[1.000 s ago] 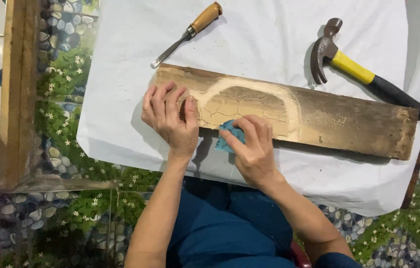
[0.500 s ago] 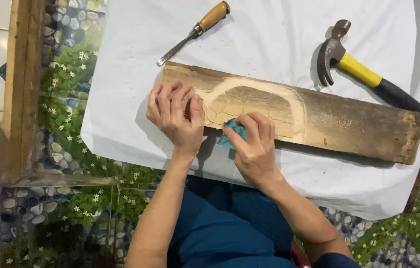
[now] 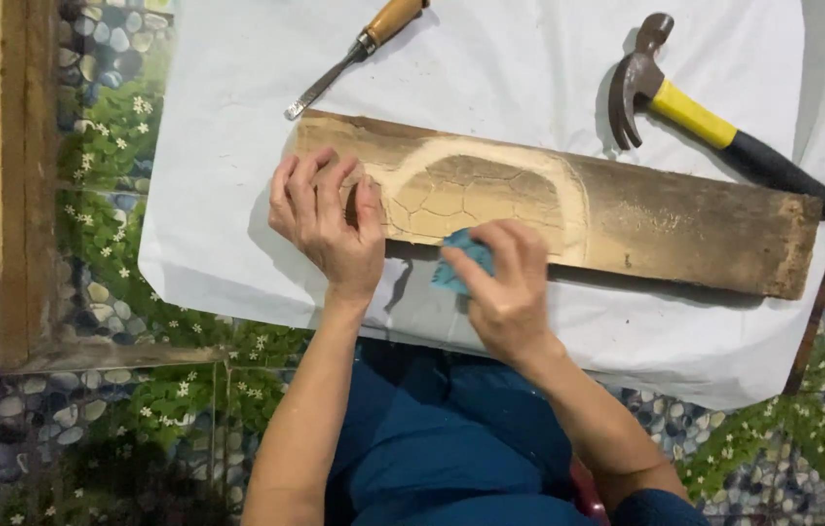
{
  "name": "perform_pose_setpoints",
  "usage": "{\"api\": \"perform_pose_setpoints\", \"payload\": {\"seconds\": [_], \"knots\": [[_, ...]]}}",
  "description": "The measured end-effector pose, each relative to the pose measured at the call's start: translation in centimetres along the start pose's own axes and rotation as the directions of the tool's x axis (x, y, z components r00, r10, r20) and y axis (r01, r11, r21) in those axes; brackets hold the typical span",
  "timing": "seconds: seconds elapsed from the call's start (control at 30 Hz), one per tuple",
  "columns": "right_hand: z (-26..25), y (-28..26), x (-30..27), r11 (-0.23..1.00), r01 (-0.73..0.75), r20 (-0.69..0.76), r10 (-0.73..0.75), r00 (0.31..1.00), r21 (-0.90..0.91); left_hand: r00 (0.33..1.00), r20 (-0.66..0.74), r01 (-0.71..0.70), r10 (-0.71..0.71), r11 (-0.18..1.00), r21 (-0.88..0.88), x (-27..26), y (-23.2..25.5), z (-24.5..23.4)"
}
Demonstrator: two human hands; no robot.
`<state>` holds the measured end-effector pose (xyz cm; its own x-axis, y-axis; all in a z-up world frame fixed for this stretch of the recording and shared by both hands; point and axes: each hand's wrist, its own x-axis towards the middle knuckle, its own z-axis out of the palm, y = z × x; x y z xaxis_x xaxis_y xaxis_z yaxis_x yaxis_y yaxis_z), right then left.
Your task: Sanding a wooden turtle carving with sandpaper to smooth the surface.
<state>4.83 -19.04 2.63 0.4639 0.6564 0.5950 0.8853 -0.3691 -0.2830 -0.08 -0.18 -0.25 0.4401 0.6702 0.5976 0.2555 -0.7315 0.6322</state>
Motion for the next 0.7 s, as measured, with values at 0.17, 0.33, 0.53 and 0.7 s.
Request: {"api": "perform_pose_setpoints", "payload": {"seconds": [0.17, 0.33, 0.53, 0.7], "knots": [[-0.5, 0.4, -0.5, 0.994, 0.002, 0.036, 0.002, 0.999, -0.111, 1.0, 0.007, 0.01, -0.01, 1.0, -0.02, 0.0, 0.0, -0.1], [-0.7, 0.0, -0.3, 0.996, -0.01, 0.016, 0.011, 1.0, -0.085, 1.0, 0.012, 0.004, -0.004, 1.0, -0.012, 0.1, 0.3, -0.2], [-3.0, 1.4, -1.5, 0.987, -0.083, 0.035, 0.089, 0.995, -0.14, 1.0, -0.008, 0.006, -0.006, 1.0, -0.005, 0.1, 0.0, 0.0], [-1.5, 0.7, -0.6, 0.995, -0.036, 0.012, 0.038, 0.999, -0.092, 1.0, -0.003, -0.006, 0.006, 1.0, -0.009, 0.3, 0.3, -0.2]]}}
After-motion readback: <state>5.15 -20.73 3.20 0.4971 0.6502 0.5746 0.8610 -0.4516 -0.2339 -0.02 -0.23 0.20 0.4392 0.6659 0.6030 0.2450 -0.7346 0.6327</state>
